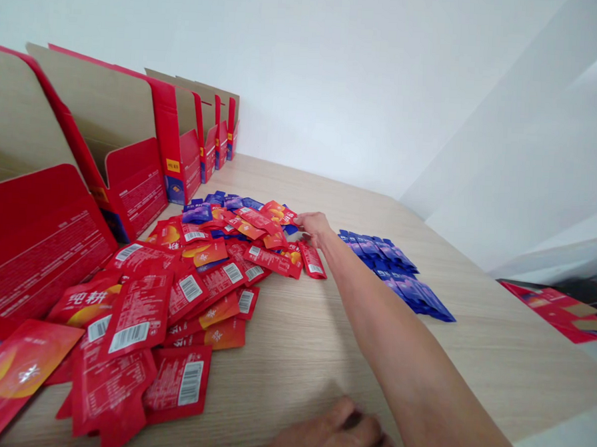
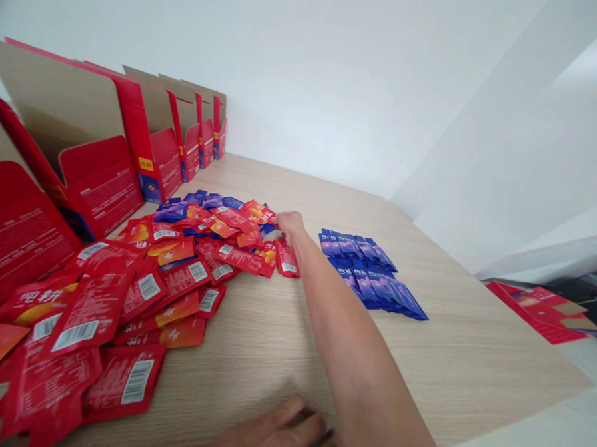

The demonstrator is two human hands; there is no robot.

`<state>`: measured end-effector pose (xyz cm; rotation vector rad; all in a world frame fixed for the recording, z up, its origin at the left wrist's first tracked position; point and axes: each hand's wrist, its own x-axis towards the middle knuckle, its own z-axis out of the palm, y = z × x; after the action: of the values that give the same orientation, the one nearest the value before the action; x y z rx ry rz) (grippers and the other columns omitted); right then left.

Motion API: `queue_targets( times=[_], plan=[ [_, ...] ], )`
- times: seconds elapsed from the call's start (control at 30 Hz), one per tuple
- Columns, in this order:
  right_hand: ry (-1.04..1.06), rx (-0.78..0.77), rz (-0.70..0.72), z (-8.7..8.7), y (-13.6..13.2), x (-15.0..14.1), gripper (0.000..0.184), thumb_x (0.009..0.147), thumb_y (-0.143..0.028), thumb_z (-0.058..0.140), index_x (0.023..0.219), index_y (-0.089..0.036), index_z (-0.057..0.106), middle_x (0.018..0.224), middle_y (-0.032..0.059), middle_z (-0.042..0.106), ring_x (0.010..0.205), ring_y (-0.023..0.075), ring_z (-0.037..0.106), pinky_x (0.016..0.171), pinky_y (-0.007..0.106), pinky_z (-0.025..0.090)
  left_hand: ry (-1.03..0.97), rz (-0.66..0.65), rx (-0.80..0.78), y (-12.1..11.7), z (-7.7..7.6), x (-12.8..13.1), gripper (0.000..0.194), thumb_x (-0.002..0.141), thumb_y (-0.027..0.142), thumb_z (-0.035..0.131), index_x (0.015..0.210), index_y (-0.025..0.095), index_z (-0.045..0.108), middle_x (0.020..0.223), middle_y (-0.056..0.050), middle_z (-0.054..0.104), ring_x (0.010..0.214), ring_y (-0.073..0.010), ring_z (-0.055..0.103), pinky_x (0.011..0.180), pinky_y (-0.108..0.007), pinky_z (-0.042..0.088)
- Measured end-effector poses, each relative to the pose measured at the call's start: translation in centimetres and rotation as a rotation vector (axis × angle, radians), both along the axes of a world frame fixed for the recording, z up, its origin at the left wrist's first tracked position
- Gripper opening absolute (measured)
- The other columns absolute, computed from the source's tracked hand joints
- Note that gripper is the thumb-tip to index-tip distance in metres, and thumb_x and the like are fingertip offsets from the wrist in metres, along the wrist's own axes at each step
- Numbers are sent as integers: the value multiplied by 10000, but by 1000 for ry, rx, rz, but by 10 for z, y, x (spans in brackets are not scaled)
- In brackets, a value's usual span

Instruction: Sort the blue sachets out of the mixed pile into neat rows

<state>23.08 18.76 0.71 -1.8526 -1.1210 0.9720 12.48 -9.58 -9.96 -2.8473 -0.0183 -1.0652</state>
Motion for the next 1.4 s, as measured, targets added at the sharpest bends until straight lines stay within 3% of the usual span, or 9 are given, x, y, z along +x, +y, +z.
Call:
queue_targets(
  times=[0.27, 0.43, 0.6, 0.7, 0.8, 0.9, 1.07, 1.2, 1.4],
  plan=[
    [64, 57, -14, 10, -23, 28, 164, 1012, -251, 684, 1126, -135, 664, 913, 14, 699, 667, 104, 631, 615, 239, 568, -18, 18, 16, -1, 18, -7, 243, 1061, 299, 601, 857, 167, 588, 876, 17, 629, 842, -133, 574, 794, -319, 380],
    [168, -64, 289, 29, -59, 45, 202, 819, -174, 855, 952, -123, 710, 668, 30, 719, 528, 111, 593, 582, 237, 555, -25, -5, 54, 1, 22, -9, 158, 1035, 303, 641, 941, 177, 636, 967, 9, 672, 901, -155, 584, 787, -329, 372],
    [-231, 22, 792, 42, -70, 67, 376, 951, -363, 658, 1242, -130, 708, 832, 101, 795, 646, 166, 706, 632, 262, 578, -92, 54, 44, -5, 17, -5, 192, 1045, 280, 609, 886, 175, 639, 955, 6, 678, 904, -179, 594, 800, -348, 383],
    [-617, 156, 765, 35, -58, 68, 352, 824, -160, 676, 1168, -155, 749, 1032, 96, 816, 873, 200, 749, 786, 266, 581, -96, 65, 42, -6, 16, -4, 230, 1055, 303, 589, 872, 173, 637, 943, 2, 675, 912, -182, 595, 795, -347, 382],
    [-767, 123, 841, 25, -50, 62, 594, 643, -33, 709, 1210, -203, 760, 1152, 52, 808, 1024, 239, 738, 867, 257, 545, -75, 35, 62, -3, 20, -6, 208, 1055, 301, 596, 897, 174, 645, 942, 10, 678, 900, -163, 588, 781, -336, 373],
    [-913, 122, 889, 16, -51, 53, 732, 667, -63, 723, 1388, -180, 670, 1238, 87, 782, 1063, 260, 733, 890, 264, 525, -76, 28, 39, -2, 22, -8, 217, 1057, 292, 599, 880, 174, 642, 917, 20, 679, 862, -149, 574, 774, -329, 374],
    [-1128, 198, 872, 7, -57, 45, 298, 956, -193, 545, 1166, -121, 743, 1184, 197, 772, 1114, 308, 714, 985, 351, 487, -109, 51, 25, -4, 16, -6, 198, 1044, 274, 620, 884, 163, 655, 924, 9, 681, 882, -153, 579, 809, -330, 393],
    [-1208, 226, 920, 4, -55, 46, 250, 908, -126, 560, 1067, -109, 752, 1197, 192, 759, 1169, 303, 690, 1019, 339, 482, -94, 29, 24, -4, 15, -6, 205, 1047, 287, 613, 882, 172, 653, 935, 9, 678, 888, -167, 584, 786, -349, 383],
    [-1272, 179, 996, 3, -37, 53, 823, 749, 0, 607, 1547, -168, 500, 1584, 134, 549, 1405, 282, 556, 1076, 338, 482, -86, 3, 18, -1, 23, -8, 189, 1003, 311, 686, 878, 180, 635, 893, 22, 652, 874, -164, 568, 779, -334, 378]
  ],
)
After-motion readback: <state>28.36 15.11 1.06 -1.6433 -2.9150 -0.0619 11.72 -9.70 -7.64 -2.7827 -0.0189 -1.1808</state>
